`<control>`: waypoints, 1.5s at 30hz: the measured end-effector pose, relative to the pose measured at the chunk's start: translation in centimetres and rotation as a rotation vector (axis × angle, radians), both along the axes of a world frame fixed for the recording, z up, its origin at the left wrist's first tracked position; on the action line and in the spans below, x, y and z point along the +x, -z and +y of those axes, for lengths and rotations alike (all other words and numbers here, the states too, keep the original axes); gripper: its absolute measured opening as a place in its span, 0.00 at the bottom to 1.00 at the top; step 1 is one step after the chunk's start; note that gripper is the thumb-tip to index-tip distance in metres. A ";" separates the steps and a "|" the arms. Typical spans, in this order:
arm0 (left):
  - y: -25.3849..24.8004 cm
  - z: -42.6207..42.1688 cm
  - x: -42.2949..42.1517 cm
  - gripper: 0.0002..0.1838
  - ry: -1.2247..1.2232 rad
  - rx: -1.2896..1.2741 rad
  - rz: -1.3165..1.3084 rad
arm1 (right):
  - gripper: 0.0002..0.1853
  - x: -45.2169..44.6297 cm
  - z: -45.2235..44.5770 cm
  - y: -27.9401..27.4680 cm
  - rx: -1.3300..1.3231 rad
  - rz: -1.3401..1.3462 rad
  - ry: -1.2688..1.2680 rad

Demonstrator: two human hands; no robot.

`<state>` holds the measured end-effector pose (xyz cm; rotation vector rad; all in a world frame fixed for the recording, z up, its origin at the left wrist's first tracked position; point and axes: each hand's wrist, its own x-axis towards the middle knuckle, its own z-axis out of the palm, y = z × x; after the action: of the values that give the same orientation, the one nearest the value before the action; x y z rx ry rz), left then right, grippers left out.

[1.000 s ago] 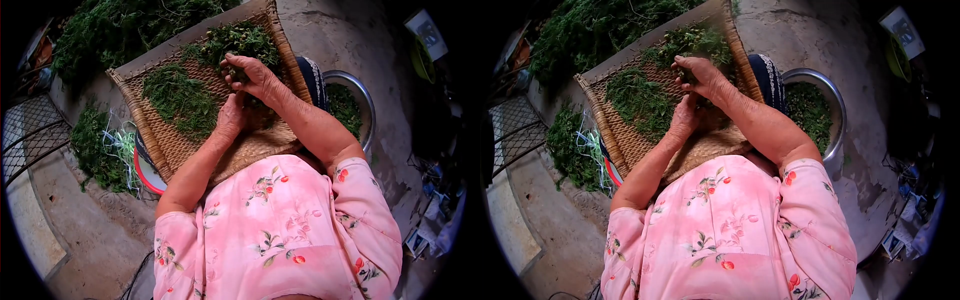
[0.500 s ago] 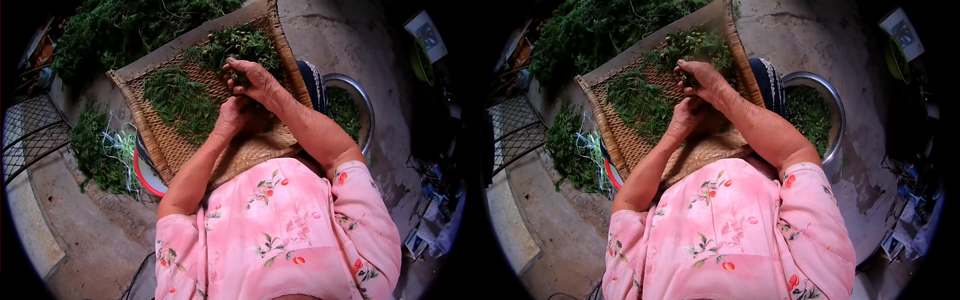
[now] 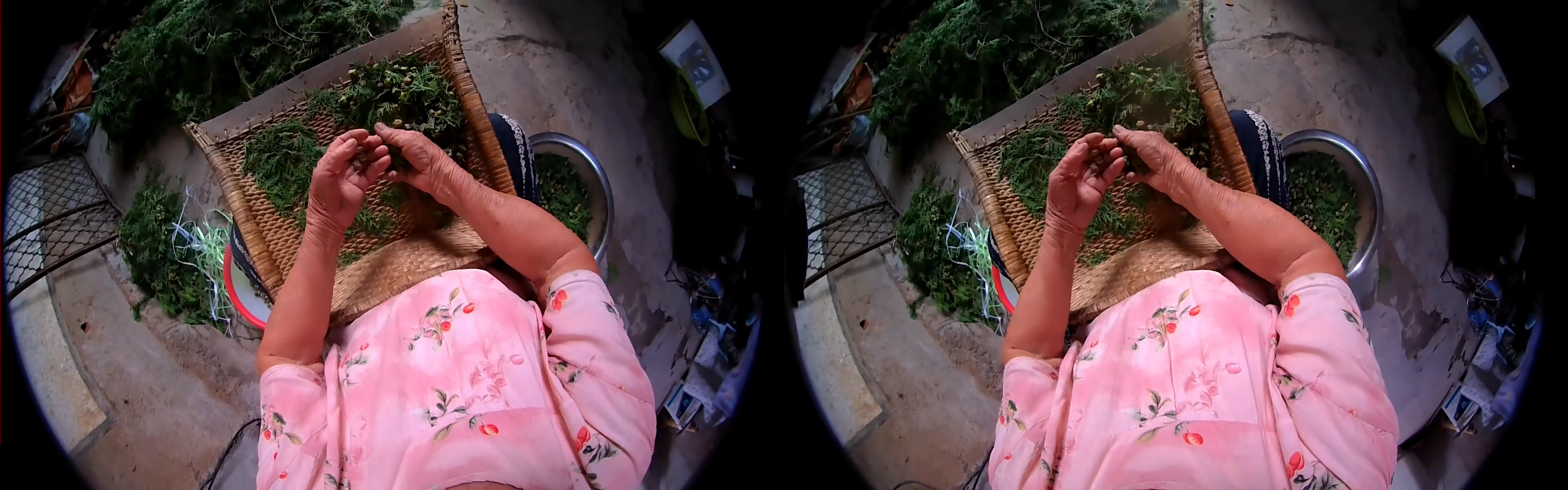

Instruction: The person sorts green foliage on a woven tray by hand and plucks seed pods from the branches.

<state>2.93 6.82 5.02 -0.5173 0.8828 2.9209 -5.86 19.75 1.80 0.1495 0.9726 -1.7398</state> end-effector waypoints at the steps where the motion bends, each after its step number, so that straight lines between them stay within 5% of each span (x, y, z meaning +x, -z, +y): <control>1: -0.1 0.2 -0.1 0.13 -0.021 -0.029 0.051 | 0.16 0.3 0.0 -0.4 0.050 0.021 -0.012; 9: -1.6 2.1 0.0 0.20 -0.036 -0.453 0.205 | 0.19 1.8 -0.6 -0.1 0.044 -0.042 0.126; 18: -1.7 1.3 0.3 0.20 -0.205 -0.492 0.199 | 0.20 1.8 -0.6 -0.1 -0.184 -0.059 0.005; 24: -2.0 -0.1 0.1 0.16 -0.430 -0.457 0.010 | 0.11 1.6 -0.2 -1.3 -0.133 -0.095 0.003; 32: 0.4 -0.4 0.3 0.10 -0.520 -0.491 -0.134 | 0.11 1.2 0.3 -2.6 -0.109 -0.005 -0.083; 34: 2.1 -0.2 0.5 0.09 -0.483 -0.734 -0.143 | 0.11 1.0 0.6 -2.8 -0.181 0.000 -0.089; 38: 3.6 2.5 1.3 0.10 -0.421 -1.763 0.223 | 0.12 0.4 1.7 -4.9 -0.260 -0.024 0.031; 43: 5.2 6.4 2.1 0.22 0.220 -2.226 0.467 | 0.15 -2.6 7.1 -7.4 -0.490 0.172 0.228; 45: 5.7 6.4 2.2 0.21 0.241 -2.300 0.452 | 0.13 -3.8 10.4 -8.0 -0.536 0.253 0.267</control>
<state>5.15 13.26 -0.68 0.3671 3.2986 0.4418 -9.67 30.11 9.84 -0.3066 0.6479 -2.2456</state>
